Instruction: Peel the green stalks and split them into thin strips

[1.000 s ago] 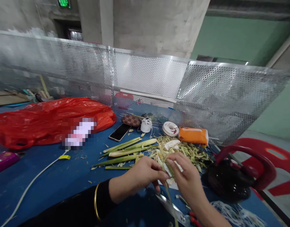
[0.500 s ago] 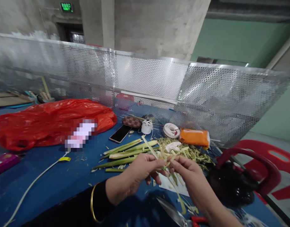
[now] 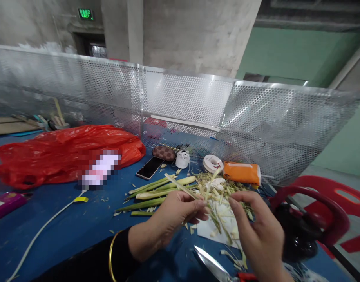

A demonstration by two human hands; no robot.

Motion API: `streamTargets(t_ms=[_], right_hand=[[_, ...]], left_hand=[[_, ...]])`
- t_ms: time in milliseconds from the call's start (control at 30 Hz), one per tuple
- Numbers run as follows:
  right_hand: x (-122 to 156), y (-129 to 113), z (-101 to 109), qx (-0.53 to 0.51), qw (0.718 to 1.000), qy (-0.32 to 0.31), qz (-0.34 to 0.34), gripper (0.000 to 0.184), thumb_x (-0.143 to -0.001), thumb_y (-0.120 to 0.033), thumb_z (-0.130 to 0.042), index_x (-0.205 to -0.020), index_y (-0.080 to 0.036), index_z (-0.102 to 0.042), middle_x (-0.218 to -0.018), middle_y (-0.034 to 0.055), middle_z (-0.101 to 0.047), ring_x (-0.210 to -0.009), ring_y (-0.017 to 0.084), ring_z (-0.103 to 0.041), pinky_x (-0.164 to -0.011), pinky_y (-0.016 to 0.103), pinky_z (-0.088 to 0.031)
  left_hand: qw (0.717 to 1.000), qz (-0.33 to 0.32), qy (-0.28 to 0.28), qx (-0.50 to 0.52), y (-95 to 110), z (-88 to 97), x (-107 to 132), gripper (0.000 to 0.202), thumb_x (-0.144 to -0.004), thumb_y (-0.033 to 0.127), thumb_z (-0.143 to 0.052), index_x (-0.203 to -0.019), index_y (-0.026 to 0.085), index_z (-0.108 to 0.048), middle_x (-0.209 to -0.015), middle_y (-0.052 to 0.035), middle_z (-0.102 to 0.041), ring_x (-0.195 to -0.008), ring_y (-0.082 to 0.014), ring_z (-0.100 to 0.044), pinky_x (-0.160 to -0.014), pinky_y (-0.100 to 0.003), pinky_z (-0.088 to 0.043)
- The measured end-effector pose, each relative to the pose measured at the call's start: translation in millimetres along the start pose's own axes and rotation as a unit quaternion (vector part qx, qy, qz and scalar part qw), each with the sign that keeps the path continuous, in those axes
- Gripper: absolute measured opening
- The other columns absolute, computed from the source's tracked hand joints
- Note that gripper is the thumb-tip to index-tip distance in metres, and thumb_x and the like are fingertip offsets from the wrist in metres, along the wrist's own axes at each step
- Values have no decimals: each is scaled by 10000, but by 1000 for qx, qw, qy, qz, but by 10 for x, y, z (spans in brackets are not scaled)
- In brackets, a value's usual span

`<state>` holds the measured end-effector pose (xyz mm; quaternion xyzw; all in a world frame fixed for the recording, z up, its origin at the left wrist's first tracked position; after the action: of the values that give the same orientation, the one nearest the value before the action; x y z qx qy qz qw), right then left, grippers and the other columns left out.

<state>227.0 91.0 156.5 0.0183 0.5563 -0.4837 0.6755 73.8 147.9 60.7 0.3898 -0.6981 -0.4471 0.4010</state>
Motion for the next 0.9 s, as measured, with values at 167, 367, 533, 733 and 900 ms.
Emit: streamTargets(t_ms=[167, 367, 533, 733, 900], right_hand=[[270, -621, -303, 3, 969, -137, 208, 85, -823, -145, -630, -872, -214, -644, -700, 6, -660, -608, 149, -597, -604, 261, -456], [368, -181, -695, -115, 976, -178, -54, 139, -881, -260, -572, -849, -208, -697, -934, 55, -722, -918, 192, -672, -841, 248, -510], [474, 76, -747, -157, 963, -168, -138, 190, -869, -299, -587, -891, -201, -748, -990, 82, -736, -963, 232, -671, -896, 320, -507], [543, 122, -760, -208, 950, -158, -173, 184, -859, -311, -602, -899, -217, -754, -1014, 84, -734, -989, 249, -661, -913, 345, -494], [486, 13, -725, -231, 948, -152, -160, 151, -855, -281, -602, -841, -211, -734, -970, 65, -733, -925, 219, -665, -870, 282, -496]], left_hand=[[997, -38, 18, 69, 166, -7, 107, 247, -625, 252, -800, -802, 106, -710, -757, -76, -724, -686, -127, -644, -698, -234, -461], [989, -59, 14, 135, 147, -107, 151, 295, -622, 164, -799, -888, 115, -681, -738, -60, -727, -659, -133, -645, -687, -247, -472], [988, -69, 22, 138, 82, -127, 118, 209, -600, 151, -802, -786, 123, -712, -717, -52, -728, -753, -158, -666, -763, -255, -480], [994, -70, 6, 85, 88, -156, 130, 89, -649, 198, -753, -703, 131, -733, -706, -52, -725, -772, -172, -660, -790, -272, -482], [993, -48, 58, 90, 47, -35, 134, 171, -618, 156, -752, -785, 181, -725, -774, -16, -737, -814, -183, -671, -818, -295, -483]])
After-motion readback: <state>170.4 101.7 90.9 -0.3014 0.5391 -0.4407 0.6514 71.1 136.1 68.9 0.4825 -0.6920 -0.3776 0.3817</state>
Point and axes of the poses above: each hand's wrist, its own x-axis away from the middle knuckle, its own z-axis out of the back of the hand, y = z × x, the point moved 10 cm from there along -x, towards the middle knuckle
